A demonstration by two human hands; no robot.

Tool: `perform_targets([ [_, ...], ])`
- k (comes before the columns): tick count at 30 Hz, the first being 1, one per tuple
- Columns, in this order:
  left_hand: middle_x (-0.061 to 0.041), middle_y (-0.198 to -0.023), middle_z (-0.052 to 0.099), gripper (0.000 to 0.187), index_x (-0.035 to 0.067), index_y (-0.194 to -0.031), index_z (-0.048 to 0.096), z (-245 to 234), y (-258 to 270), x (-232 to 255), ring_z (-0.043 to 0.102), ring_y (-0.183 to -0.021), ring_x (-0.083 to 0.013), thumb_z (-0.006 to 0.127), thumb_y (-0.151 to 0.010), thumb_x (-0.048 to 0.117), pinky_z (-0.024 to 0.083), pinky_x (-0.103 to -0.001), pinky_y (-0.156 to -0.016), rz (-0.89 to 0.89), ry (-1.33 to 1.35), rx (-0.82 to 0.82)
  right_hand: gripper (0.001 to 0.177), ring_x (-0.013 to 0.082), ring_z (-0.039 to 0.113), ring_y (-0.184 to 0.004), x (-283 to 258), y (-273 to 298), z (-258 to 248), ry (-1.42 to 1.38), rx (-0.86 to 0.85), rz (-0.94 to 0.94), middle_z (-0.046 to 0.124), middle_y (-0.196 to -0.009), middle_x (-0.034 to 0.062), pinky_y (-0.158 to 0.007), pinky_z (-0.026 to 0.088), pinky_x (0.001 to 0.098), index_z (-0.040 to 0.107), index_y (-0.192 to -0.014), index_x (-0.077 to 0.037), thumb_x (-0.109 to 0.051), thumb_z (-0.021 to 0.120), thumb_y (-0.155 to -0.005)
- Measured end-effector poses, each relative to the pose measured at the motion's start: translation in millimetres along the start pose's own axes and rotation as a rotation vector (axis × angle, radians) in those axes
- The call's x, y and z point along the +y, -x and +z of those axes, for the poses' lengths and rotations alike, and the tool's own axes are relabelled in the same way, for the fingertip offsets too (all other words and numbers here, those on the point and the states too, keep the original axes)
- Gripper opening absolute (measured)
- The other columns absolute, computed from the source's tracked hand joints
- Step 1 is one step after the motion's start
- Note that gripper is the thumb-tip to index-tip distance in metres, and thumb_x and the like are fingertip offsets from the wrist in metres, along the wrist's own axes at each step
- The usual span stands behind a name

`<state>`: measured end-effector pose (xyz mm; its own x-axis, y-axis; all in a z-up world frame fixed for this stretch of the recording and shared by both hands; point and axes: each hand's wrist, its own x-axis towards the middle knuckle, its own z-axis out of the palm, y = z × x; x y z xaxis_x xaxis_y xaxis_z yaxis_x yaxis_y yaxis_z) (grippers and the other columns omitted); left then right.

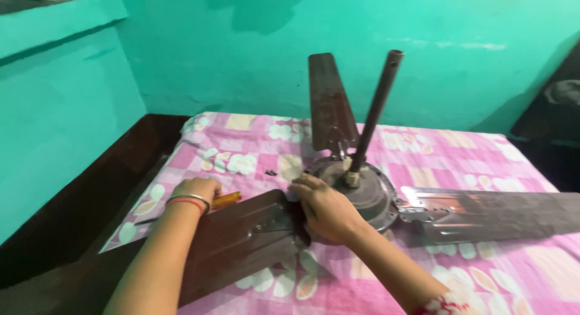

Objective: The person uses a yellow-handled screwdriver to loosen and remove screws from the ceiling fan blades. They detach one blade and set it aside, then continue unscrewing the remaining blades from the fan hub.

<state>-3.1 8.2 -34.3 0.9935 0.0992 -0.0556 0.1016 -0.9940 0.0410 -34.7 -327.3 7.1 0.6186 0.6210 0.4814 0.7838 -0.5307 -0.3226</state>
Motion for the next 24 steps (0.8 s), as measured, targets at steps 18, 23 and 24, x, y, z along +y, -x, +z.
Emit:
perform_targets([
  [18, -0.006, -0.108, 0.063, 0.049, 0.007, -0.146, 0.056, -70, 113, 240, 0.066, -0.101, -0.0206, 0.061, -0.097, 0.001, 0.060, -0.025, -0.061, 0.942, -0.104, 0.940, 0.034, 0.0410, 0.046, -0.142, 184, 203, -100, 0.421, 1.055, 0.708, 0.047, -0.147, 0.0241, -0.120, 0.036, 0.0502, 0.054, -0.142, 0.000, -0.009, 0.063, -0.110],
  [23, -0.004, -0.095, 0.064, 0.034, 0.003, -0.124, 0.070, -34, 141, 306, 0.066, -0.088, -0.0171, 0.063, -0.093, 0.013, 0.060, -0.029, -0.069, 1.187, -0.014, 0.871, 0.084, 0.0483, 0.028, -0.146, 214, 226, -101, -0.083, 1.258, 1.179, 0.010, -0.161, 0.0341, -0.119, 0.036, 0.0491, 0.018, -0.160, 0.000, -0.021, 0.068, -0.096],
  [24, -0.003, -0.092, 0.064, 0.024, 0.004, -0.114, 0.070, -25, 145, 316, 0.066, -0.086, -0.0175, 0.064, -0.093, 0.013, 0.058, -0.031, -0.067, 1.212, -0.016, 0.831, 0.089, 0.0490, 0.025, -0.148, 217, 226, -101, -0.105, 1.263, 1.191, 0.003, -0.162, 0.0350, -0.119, 0.036, 0.0484, 0.012, -0.161, -0.001, -0.023, 0.068, -0.096],
])
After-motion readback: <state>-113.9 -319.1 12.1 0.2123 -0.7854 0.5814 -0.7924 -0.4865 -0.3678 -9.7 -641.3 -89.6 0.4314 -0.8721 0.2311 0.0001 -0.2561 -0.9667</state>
